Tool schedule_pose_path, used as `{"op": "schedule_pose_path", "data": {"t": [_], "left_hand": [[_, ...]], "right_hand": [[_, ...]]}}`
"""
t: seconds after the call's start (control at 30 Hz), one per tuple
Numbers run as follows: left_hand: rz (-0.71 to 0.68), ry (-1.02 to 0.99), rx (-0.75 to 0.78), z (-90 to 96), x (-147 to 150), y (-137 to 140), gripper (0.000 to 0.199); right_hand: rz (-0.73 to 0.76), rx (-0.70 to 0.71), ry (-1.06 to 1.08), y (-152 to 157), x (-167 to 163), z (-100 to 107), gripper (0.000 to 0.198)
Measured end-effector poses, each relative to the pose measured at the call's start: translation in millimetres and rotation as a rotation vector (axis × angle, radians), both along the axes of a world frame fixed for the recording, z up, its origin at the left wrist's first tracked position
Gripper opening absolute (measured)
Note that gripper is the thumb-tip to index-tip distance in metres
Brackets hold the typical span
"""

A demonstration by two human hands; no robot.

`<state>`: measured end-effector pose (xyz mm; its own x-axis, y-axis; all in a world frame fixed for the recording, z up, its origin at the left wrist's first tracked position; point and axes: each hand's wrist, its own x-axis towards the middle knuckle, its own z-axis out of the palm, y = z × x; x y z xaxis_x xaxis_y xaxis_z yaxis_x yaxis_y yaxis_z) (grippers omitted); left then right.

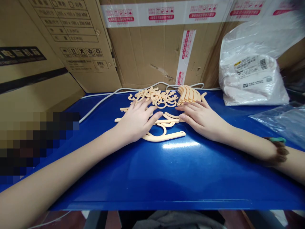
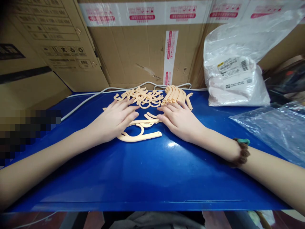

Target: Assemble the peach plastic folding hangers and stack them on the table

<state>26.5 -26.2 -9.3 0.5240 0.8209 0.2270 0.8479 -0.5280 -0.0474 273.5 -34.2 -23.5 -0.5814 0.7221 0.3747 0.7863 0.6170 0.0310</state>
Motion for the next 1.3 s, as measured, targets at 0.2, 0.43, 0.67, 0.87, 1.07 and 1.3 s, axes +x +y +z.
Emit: {"op": "schedule_pose_path", "data": {"t": [0.2,0.43,0.67,0.87,1.07,1.3], "left_hand": [[0.064,0.132,-0.018,-2.6,-5.1,6.4,0.046],[0.093,0.082,-0.008,-0.1,-12.1,16.4,0.049],[0.214,-0.040,-0.061,-2.1,-32.2,41.2,0.051],[0.271,-0.096,-0.109,-3.7,-41.8,52.3,0.051],[0.313,-0.187,-0.078,2.4,-42.1,52.3,0.045],[0.349,-0.242,-0.023,5.0,-39.1,49.0,0.042]], "right_hand": [[0.025,0.012,-0.005,-0.1,0.4,-0.1,0.043],[0.033,-0.002,0.009,-1.3,-0.3,1.5,0.041],[0.045,-0.021,0.011,-3.4,-1.5,4.3,0.040],[0.051,-0.006,-0.003,-5.1,-1.6,5.0,0.041],[0.048,-0.011,-0.003,-6.3,-2.7,4.8,0.039],[0.058,0.001,-0.002,-6.0,-2.3,4.4,0.039]]}}
